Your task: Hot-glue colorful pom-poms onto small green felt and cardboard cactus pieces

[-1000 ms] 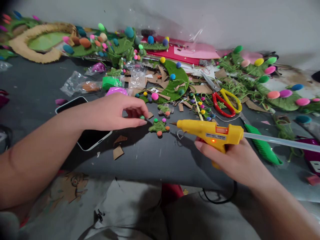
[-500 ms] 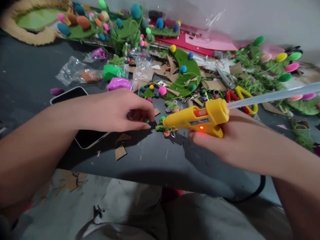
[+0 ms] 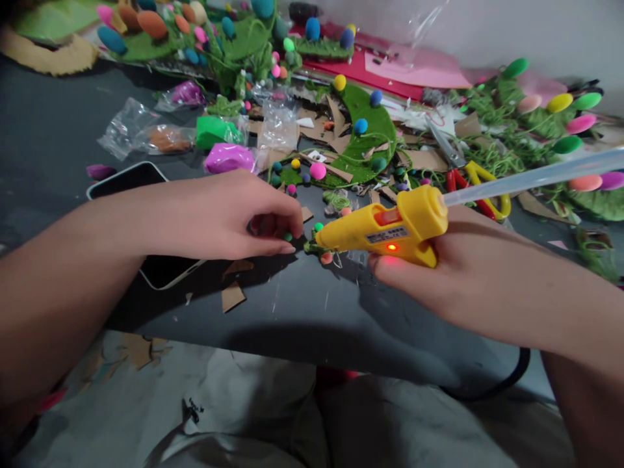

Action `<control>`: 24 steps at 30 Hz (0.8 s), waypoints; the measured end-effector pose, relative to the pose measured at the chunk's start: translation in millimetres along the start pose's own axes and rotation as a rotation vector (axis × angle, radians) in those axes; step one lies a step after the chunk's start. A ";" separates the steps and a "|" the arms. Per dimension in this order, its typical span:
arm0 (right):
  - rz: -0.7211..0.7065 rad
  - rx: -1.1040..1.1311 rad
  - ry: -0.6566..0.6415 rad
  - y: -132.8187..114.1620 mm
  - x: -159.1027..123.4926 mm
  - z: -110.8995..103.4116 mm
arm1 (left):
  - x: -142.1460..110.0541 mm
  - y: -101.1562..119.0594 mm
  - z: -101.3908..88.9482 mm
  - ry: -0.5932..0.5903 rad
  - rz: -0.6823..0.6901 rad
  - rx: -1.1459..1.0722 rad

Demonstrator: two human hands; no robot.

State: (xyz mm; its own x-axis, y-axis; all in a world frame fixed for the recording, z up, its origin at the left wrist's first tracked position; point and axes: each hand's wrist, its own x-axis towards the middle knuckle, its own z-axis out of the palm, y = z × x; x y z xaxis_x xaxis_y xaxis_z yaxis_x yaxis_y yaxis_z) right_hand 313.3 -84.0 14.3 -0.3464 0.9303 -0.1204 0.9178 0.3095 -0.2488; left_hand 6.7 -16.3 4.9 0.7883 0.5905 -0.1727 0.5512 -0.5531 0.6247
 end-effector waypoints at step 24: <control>-0.044 -0.109 -0.051 -10.7 2.7 -2.1 | -1.7 0.7 -2.9 -0.023 0.047 0.124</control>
State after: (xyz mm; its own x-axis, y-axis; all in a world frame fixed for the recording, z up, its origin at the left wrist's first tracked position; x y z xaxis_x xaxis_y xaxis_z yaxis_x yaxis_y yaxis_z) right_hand 303.0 -84.3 18.7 -0.3939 0.9050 -0.1610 0.9161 0.3721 -0.1495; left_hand 4.9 -16.0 7.8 0.8194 0.5494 -0.1634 0.5417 -0.6490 0.5342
